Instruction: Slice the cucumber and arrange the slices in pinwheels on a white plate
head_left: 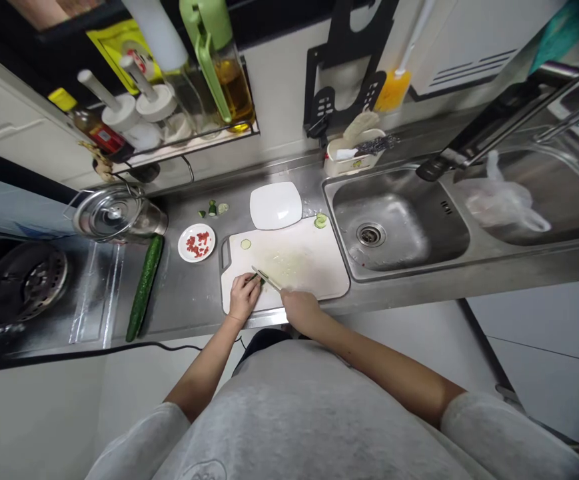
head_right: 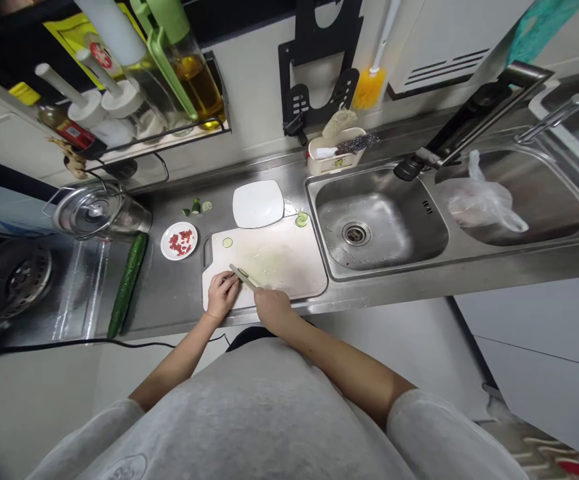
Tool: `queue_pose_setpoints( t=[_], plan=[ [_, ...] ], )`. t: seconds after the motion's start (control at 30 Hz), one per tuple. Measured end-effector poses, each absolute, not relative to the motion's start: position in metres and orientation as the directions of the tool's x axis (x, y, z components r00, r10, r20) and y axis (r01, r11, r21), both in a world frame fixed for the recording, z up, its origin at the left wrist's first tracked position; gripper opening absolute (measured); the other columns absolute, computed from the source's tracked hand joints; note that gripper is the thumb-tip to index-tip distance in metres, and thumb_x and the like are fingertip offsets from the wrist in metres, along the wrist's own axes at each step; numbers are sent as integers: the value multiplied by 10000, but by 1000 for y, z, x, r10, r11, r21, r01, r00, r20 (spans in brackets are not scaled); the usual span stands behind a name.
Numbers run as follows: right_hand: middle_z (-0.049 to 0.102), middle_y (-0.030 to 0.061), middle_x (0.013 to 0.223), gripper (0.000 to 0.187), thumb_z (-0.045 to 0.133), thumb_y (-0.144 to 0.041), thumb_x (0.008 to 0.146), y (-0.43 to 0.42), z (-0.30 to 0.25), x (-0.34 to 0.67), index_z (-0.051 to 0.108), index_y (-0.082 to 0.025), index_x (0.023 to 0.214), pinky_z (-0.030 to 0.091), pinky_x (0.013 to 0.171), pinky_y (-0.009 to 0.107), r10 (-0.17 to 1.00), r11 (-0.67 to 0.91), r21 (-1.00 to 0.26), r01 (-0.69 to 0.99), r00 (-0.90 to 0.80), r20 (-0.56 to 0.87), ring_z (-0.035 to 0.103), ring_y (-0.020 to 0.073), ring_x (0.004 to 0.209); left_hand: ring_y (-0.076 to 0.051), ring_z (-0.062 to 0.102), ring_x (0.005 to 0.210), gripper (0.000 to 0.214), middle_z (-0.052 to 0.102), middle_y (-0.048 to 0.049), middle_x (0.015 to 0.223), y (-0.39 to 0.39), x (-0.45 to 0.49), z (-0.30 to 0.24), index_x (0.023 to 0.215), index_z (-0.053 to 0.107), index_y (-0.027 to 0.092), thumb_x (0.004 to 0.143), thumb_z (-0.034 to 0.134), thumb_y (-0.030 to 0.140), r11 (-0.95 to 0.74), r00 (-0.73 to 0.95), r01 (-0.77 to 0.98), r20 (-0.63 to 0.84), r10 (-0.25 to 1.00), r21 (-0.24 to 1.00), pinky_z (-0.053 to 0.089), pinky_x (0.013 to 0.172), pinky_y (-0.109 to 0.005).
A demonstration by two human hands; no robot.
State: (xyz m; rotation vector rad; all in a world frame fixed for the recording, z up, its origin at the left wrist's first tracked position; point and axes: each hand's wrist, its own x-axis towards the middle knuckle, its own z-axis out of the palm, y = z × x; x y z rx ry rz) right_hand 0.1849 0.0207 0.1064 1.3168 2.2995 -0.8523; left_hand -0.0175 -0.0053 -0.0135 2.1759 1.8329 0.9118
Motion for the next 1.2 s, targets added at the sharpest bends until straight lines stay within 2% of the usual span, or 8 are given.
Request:
queue_pose_setpoints(
  t=[0.13,0.3,1.2],
  plan=[
    [708,165,942,264,483,-116,864,23,107,185,574,-114,1111,498,779,322,635,380,-331,864,-504,-586,672,244,961,-188,544,984,217,619,-87,1039,-5,-18,-15,1031,694,218,890,532,249,-255,73,839,366,928,481,471,869,-350],
    [704,172,938,279,419,-72,875,23,103,184,589,-110,1093,488,765,290,644,375,-326,868,-497,-582,673,223,957,-190,545,994,226,617,-91,1054,-5,-18,-16,1046,691,218,891,530,248,-250,72,839,357,931,483,471,871,-351],
    [690,171,1017,303,420,-63,852,31,92,184,606,-124,1083,492,763,320,627,391,-322,862,-505,-593,667,241,964,-185,541,964,253,615,-86,1037,-4,-18,-16,1098,672,226,885,534,230,-278,84,825,380,921,492,468,861,-344]
  ],
)
